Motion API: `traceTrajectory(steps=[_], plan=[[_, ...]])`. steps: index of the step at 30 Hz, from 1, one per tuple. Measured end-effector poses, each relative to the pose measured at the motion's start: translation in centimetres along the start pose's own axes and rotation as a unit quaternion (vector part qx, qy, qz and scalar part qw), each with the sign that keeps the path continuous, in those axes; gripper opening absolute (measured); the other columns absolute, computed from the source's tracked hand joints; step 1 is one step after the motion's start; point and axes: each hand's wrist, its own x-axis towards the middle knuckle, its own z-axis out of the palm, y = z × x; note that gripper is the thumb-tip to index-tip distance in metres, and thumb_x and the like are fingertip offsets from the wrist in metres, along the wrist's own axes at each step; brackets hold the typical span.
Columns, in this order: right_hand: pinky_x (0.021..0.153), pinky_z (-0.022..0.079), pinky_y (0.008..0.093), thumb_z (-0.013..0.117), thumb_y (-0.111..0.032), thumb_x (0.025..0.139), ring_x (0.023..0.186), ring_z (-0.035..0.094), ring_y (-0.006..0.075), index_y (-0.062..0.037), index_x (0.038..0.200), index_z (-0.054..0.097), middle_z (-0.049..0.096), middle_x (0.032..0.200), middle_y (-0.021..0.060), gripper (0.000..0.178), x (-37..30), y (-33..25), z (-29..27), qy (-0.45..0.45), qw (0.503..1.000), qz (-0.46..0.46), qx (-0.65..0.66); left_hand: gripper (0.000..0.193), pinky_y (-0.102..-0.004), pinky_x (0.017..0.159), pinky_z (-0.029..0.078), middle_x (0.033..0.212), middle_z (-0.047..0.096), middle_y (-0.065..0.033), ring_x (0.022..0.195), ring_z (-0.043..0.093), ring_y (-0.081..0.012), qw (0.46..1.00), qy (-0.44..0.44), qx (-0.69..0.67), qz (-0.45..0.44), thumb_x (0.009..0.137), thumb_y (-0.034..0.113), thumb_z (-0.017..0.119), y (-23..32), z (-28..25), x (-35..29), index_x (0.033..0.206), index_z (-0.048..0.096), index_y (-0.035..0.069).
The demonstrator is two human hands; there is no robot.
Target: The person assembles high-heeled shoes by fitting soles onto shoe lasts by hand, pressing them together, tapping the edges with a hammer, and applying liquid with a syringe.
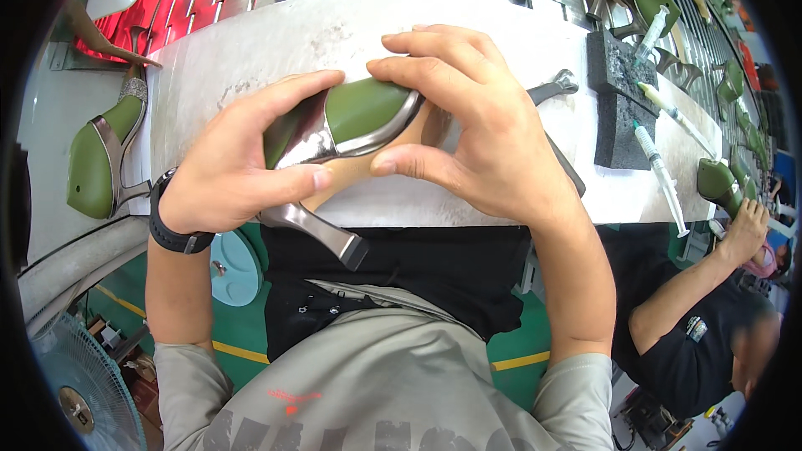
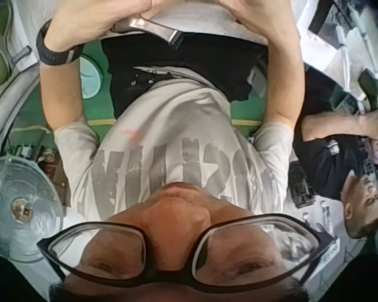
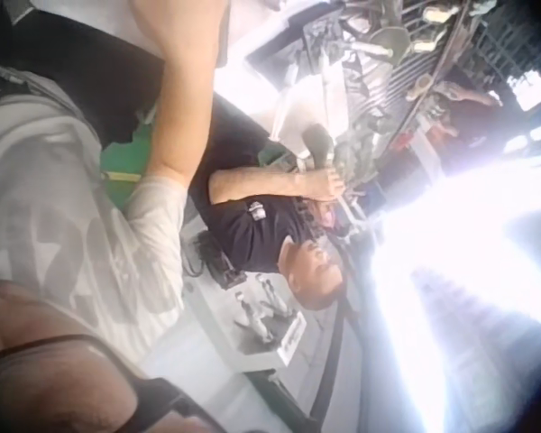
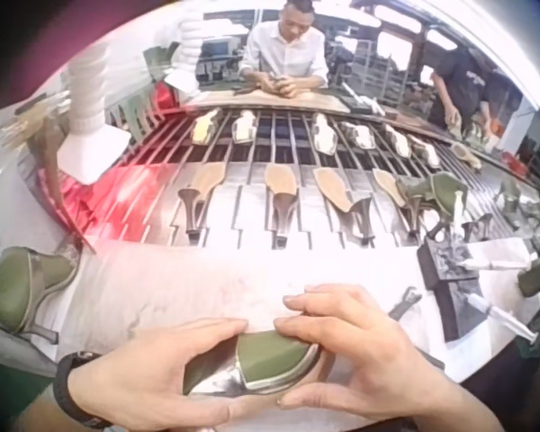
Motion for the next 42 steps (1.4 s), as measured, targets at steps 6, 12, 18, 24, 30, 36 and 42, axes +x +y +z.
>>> traceTrajectory(steps=[6,12,18,24,30,36,42], plan=[[0.110,0.046,0.0470,0.089,-0.042,0.072,0.130,0.057,0.0367,-0.0038,0.125,0.072,0.066,0.135,0.0136,0.068,-0.2,-0.2,0.2,-0.005,1.000,-0.009,-0.004,0.072,-0.0394,0.102,0.049,0.129,0.064,-0.0187,0.117,0.063,-0.0308,0.988,-0.020,0.112,0.108,0.083,0.021,0.085,-0.9,1.4,2.3,0.143,0.054,-0.005],[0.108,0.047,0.0442,0.093,-0.034,0.068,0.127,0.058,0.0362,-0.0046,0.125,0.071,0.066,0.132,0.0148,0.068,2.0,-1.9,-1.5,-0.090,0.991,0.087,0.038,0.064,-0.0399,0.102,0.050,0.127,0.065,-0.0201,0.116,0.064,-0.0337,0.977,0.015,0.149,0.149,0.086,0.019,0.080,-0.8,2.2,2.3,0.140,0.056,-0.005],[0.106,0.049,0.0443,0.092,-0.024,0.073,0.125,0.060,0.0397,-0.0054,0.137,0.065,0.064,0.132,0.0174,0.072,-0.7,0.6,-0.5,0.072,0.993,0.023,-0.094,0.067,-0.0407,0.099,0.051,0.126,0.065,-0.0231,0.113,0.065,-0.0354,0.975,0.097,0.162,0.118,0.085,0.023,0.083,-0.7,3.9,2.2,0.140,0.056,-0.006],[0.099,0.047,0.0488,0.083,-0.008,0.075,0.112,0.061,0.0365,-0.0012,0.134,0.065,0.065,0.117,0.0158,0.063,-9.5,0.8,1.1,0.202,0.948,0.213,-0.122,0.094,-0.0455,0.092,0.054,0.121,0.067,-0.0254,0.105,0.068,-0.0419,0.937,0.120,0.307,0.115,0.075,0.033,0.092,1.2,5.8,4.8,0.149,0.046,-0.002],[0.079,0.054,0.0457,0.065,0.005,0.077,0.089,0.064,0.0393,-0.0009,0.128,0.066,0.066,0.109,0.0195,0.052,-7.9,0.6,-0.8,0.093,0.951,0.243,-0.167,0.098,-0.0471,0.087,0.056,0.110,0.071,-0.0261,0.101,0.070,-0.0459,0.957,0.020,0.270,0.107,0.071,0.028,0.094,1.1,4.5,6.7,0.150,0.042,0.000],[0.080,0.055,0.0344,0.083,-0.011,0.084,0.082,0.066,0.0244,-0.0007,0.119,0.072,0.070,0.095,0.0165,0.038,-8.5,-3.9,-0.4,0.199,0.961,0.147,0.122,0.097,-0.0460,0.087,0.055,0.107,0.071,-0.0267,0.099,0.069,-0.0471,0.959,-0.049,0.251,0.122,0.069,0.029,0.093,0.7,3.5,7.5,0.146,0.045,-0.003],[0.100,0.058,0.0479,0.078,-0.015,0.091,0.115,0.071,0.0419,0.0045,0.119,0.065,0.071,0.118,0.0271,0.036,-7.1,-3.6,2.8,0.261,0.924,0.097,0.261,0.095,-0.0489,0.080,0.055,0.098,0.070,-0.0254,0.092,0.069,-0.0465,0.966,-0.066,0.227,0.100,0.067,0.027,0.091,0.8,3.3,7.2,0.145,0.045,-0.003]])
